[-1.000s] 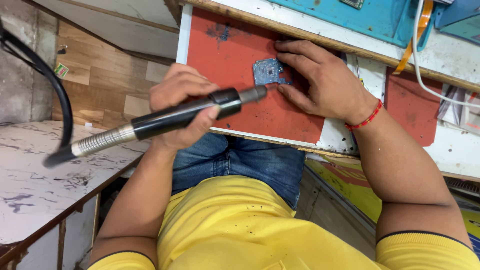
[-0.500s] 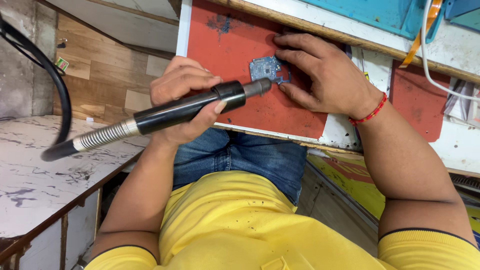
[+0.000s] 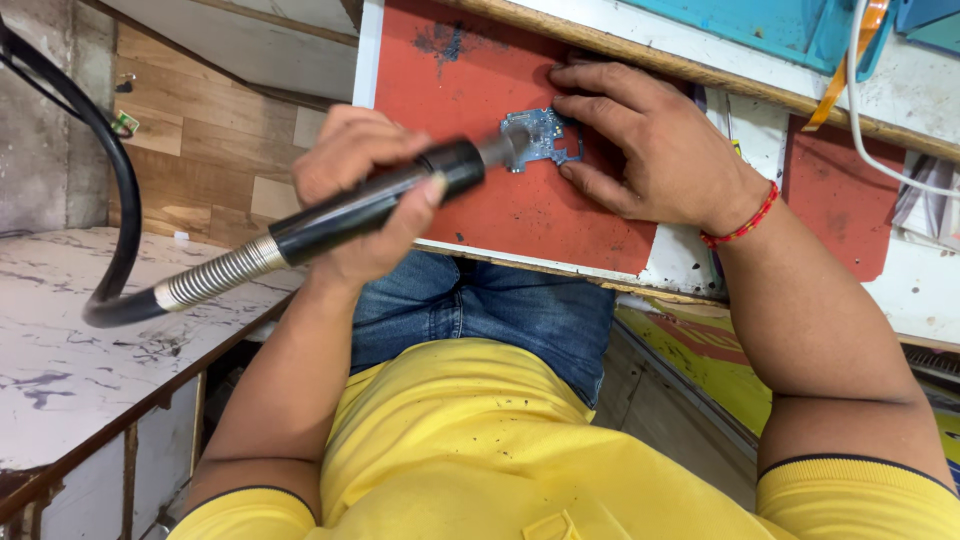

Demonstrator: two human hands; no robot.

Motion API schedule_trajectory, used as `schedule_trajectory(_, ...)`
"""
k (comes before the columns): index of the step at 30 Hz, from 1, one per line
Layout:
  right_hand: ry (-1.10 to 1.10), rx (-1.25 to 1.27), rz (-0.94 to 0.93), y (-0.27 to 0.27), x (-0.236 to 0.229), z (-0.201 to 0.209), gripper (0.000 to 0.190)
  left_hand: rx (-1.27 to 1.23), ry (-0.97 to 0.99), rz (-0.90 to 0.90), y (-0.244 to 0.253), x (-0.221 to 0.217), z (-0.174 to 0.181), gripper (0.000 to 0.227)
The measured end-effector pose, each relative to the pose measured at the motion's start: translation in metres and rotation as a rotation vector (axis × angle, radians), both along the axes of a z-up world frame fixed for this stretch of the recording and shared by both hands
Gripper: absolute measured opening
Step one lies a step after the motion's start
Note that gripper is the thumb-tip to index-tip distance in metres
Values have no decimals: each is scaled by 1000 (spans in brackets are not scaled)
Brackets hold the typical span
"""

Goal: The person uses a hot air gun to heat a small circuit board placed on a red mat. They then use a purple tool to scrape or clean the surface of the board. The workspace includes various electronic components and tools.

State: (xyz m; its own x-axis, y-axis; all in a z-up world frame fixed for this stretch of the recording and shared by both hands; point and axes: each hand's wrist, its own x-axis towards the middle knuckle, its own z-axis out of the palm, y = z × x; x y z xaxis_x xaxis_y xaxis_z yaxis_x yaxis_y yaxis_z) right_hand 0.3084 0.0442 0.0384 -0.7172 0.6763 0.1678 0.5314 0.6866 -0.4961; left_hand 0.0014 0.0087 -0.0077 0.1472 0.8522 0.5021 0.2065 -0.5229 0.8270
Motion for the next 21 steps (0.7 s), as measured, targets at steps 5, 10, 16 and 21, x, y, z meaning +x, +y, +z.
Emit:
schedule_trajectory(5, 4, -3, 6, 0, 0, 0, 51, -19, -12, -63, -3, -2, 8, 33)
schedule_trajectory(10, 3, -24, -18, -1, -1, -1, 51, -15, -41, 50, -2, -1, 7, 33)
schedule_trajectory(16, -12, -31, -39, 0, 3, -5, 51, 52, 37, 39, -1, 0, -1, 31)
schedule_trajectory(21, 59, 76, 4, -2, -6, 13, 53, 114, 42, -86, -3, 1, 8, 30)
